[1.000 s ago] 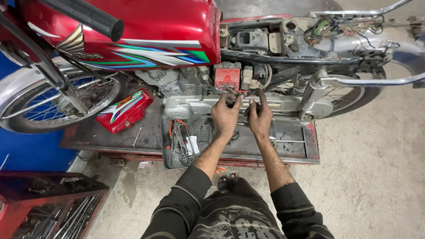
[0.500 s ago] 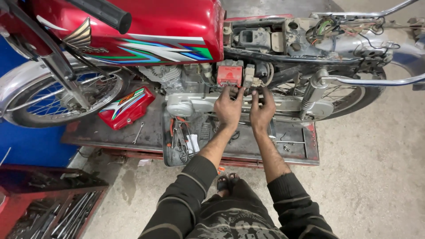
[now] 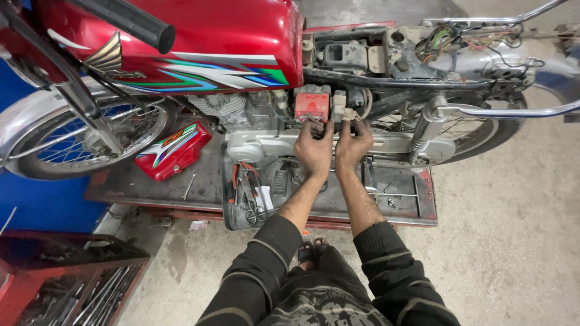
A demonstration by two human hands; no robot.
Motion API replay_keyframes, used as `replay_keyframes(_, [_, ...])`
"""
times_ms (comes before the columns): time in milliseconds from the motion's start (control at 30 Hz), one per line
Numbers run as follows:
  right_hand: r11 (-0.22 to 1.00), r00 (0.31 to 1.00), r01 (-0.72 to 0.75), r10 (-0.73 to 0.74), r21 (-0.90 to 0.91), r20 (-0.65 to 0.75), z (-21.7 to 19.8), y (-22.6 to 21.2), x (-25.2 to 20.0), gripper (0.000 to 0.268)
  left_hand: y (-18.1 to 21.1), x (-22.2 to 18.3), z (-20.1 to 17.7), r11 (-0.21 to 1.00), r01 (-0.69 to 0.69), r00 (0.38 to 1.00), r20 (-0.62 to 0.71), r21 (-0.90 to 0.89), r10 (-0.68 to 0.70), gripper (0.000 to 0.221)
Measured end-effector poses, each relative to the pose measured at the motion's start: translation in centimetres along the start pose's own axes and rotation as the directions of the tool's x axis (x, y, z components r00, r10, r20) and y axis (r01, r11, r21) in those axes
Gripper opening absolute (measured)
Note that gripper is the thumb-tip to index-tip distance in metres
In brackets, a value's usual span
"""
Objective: Adjusting the battery wiring and installing the side panel on a motorcycle.
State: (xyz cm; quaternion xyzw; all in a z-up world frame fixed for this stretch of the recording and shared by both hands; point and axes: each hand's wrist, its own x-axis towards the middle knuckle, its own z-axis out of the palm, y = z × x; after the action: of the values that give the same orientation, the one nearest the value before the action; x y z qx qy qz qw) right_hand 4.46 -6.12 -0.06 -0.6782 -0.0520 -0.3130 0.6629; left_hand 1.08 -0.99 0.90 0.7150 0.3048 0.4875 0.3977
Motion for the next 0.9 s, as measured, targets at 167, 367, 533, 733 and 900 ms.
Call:
replay_keyframes(167, [0.997, 0.996, 0.025, -0.018, -0.079, 0.09, -0.3, 1.1, -0.4, 0.013, 0.4, 0.3, -1.1, 0.999, 0.026, 1.0, 0.007, -0.029, -0.025, 0.032])
replay_keyframes(367, [0.955, 0.919, 0.076, 0.046, -0.288, 0.392, -2.2, 1.0, -0.1, 0.012, 1.4, 0.4, -0.8, 0.994, 0.108, 0.993, 0.053, -0.032, -0.106, 0.031])
replay_keyframes(533, [0.818, 0.842, 0.181, 0.158, -0.546, 0.516, -3.5, 0.3, 0.5, 0.014, 1.2, 0.3, -1.0, 0.989, 0.148, 0.985, 0.091, -0.027, -0.145, 0.031])
replay_keyframes(733, [0.734, 0.801, 0.296, 0.159, -0.611, 0.578, -4.2, 0.7, -0.3, 0.019, 1.6, 0.1, -2.4, 0.992, 0.117, 0.984, 0.136, -0.04, -0.111, 0.029])
replay_keyframes(900, [0.796, 0.806, 0.266, 0.126, -0.544, 0.578, -4.3, 0.5, -1.3, 0.042, 1.9, 0.5, -3.6, 0.991, 0.087, 0.981, 0.18, -0.098, -0.068, 0.024])
